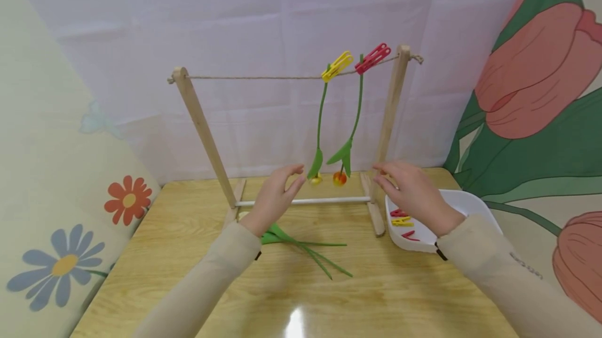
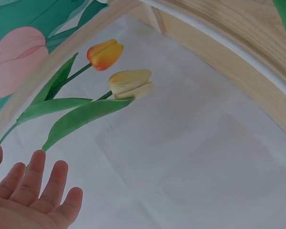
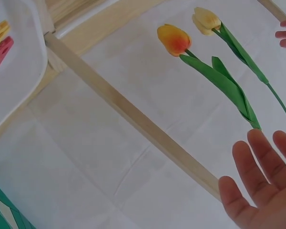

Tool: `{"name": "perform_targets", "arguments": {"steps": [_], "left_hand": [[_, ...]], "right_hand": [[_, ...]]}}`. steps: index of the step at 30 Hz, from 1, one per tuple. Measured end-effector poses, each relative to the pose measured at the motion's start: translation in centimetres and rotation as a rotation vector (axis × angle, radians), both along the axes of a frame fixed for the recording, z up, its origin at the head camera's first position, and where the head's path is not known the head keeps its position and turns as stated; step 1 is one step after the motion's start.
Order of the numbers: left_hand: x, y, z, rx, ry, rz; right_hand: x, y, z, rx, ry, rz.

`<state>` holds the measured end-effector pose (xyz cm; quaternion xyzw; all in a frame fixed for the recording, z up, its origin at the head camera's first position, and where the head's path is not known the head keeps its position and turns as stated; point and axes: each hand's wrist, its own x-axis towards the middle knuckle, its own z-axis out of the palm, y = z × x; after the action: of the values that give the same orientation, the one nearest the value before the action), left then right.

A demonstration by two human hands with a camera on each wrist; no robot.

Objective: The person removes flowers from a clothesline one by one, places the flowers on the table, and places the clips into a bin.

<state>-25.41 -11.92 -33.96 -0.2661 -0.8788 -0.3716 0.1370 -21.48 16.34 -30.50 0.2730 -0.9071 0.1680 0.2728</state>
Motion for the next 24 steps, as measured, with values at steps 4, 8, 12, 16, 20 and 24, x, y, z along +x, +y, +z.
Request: {"name": "perform_targets", "arguments": {"steps": [4,8,12,16,20,24], "left_hand": [[-0.2,0.3,0.3,0.009,0.035,-0.001],[-0.2,0.5,0.5,0.012,0.042,-0.004],[-0.2,0.7,0.7,0.021,0.032,0.001],[-0.1,0.9,0.9,0.03,0.037,0.011],[-0.1,1.1,1.3,0.045,0.041,0.013],[-0.1,1.2,1.7,0.061,0.006,0.018]], "right_hand": [[0.0,0.0,0.4,-0.018,-0.023,-0.004],[-0.2,-0.2,0.8,-0.029,-0.039,0.006],[-0.4,-0.5,1.2,-0.05,-0.014,0.029],[-0.7,-0.8,1.5,-0.059,0.017,0.044],[-0.7,-0.9,1.8,-0.063,0.024,0.045],[-0.8,-1.0,2.0,-0.067,0.039,0.051]]}}
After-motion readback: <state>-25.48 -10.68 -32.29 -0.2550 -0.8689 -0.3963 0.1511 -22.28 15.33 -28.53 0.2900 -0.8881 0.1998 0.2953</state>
